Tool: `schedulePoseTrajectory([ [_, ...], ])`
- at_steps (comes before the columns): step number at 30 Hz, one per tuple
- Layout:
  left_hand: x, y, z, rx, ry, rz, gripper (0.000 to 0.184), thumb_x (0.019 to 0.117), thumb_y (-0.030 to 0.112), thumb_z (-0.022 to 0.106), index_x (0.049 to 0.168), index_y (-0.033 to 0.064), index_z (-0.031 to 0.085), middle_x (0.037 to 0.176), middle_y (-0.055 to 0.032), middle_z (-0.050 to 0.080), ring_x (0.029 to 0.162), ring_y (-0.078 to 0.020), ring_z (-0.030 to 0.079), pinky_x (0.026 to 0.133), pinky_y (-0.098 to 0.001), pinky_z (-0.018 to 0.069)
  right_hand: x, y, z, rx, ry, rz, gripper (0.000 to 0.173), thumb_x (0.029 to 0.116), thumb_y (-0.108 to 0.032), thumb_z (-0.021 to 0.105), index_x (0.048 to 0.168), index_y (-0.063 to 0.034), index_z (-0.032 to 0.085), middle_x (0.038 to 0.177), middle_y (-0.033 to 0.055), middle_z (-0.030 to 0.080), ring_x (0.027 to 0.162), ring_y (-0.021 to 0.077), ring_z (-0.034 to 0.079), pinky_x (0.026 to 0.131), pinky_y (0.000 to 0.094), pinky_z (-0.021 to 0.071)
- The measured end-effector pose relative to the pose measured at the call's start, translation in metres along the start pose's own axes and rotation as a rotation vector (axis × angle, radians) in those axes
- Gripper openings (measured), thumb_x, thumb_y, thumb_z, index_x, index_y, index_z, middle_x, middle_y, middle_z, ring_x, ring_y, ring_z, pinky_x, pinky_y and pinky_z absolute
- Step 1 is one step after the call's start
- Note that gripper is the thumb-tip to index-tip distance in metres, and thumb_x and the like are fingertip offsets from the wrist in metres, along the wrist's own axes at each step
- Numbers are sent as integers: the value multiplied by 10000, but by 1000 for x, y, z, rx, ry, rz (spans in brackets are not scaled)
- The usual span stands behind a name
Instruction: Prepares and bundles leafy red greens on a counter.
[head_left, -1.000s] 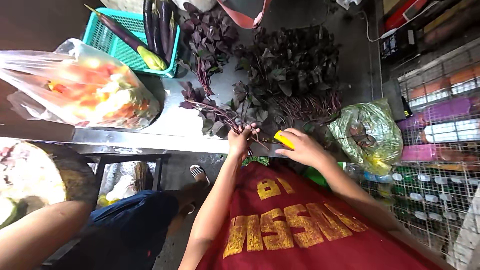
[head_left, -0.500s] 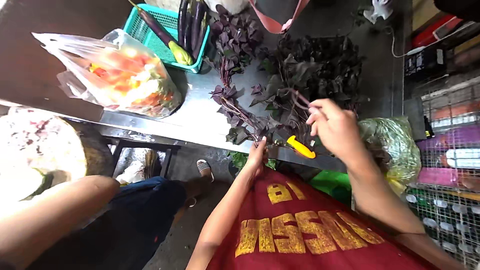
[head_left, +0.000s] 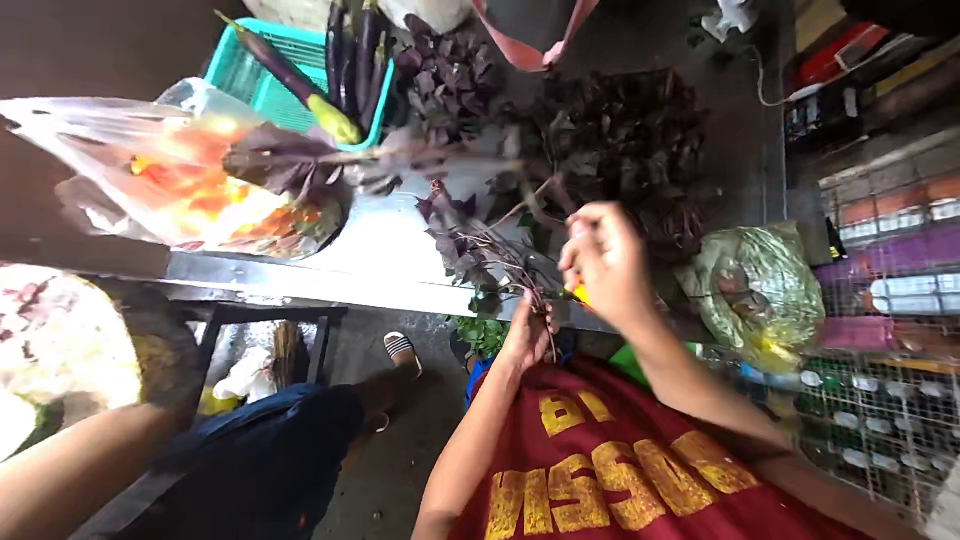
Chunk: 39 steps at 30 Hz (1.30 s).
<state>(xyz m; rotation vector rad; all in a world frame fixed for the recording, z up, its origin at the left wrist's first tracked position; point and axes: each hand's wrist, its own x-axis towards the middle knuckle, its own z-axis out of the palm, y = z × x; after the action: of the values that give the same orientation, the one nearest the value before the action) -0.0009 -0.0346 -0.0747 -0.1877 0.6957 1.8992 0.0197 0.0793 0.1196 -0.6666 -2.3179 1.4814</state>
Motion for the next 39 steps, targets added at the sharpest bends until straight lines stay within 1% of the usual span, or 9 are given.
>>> schedulePoseTrajectory([
  [2,1,5,8,39,-42,40,558,954,718,458,1130,210,609,896,15,688,744,-75,650,665,-253,559,-19,44,25,-29,-139,216,291,1106,-183,408,1291,17,510,763,108,654,564,193,641,550,387,591],
  [4,3,10,11,90,10,24,615,959,761,363,1091,211,606,841,20,686,675,-66,647,580,-246,553,-43,90,40,-138,-255,320,315,1085,-215,466,1260,20,580,868,122,718,733,214,717,729,422,619],
  [7,9,13,17,126,136,-7,412,1069,522,359,1020,185,592,817,30,625,692,-76,609,651,-264,553,-65,119,31,-291,-283,260,337,1044,-295,559,1197,-14,665,985,145,733,901,263,724,855,478,588],
  [11,6,14,22,146,288,-6,206,1107,249,410,987,153,548,696,37,535,542,-70,510,513,-221,473,-51,119,2,-326,-179,236,249,1029,-204,604,1113,6,707,999,173,727,940,301,717,879,513,577],
  [17,-14,8,-7,281,328,-20,100,1065,206,519,978,158,532,615,59,437,444,-49,398,435,-210,412,4,152,-36,-430,-74,668,428,1061,-210,555,1364,92,547,1325,317,600,1266,450,579,1074,594,441],
  [22,-35,6,-25,352,379,9,136,1068,180,508,969,90,533,601,31,451,451,-67,429,445,-229,428,24,182,-40,-314,-188,732,400,1008,-209,663,1236,115,618,1192,307,648,1137,421,625,1005,599,465],
  [28,-34,14,-21,367,377,27,99,1045,146,549,971,82,539,605,25,464,460,-70,435,445,-229,423,2,161,-32,-179,-184,339,256,1039,-106,595,1231,62,610,1142,267,664,1040,380,668,930,544,536],
  [31,-26,13,-21,426,354,-8,74,1030,140,581,1016,79,543,616,22,472,460,-71,439,446,-238,433,5,142,-35,-112,-70,266,308,1045,-82,555,1291,102,585,1177,273,669,1091,341,670,997,476,519],
  [39,-7,19,2,361,403,64,128,1014,104,585,910,82,514,561,35,425,425,-72,406,423,-241,420,19,105,-58,210,243,129,240,1062,-66,511,1260,62,556,1028,110,682,868,111,703,723,276,605],
])
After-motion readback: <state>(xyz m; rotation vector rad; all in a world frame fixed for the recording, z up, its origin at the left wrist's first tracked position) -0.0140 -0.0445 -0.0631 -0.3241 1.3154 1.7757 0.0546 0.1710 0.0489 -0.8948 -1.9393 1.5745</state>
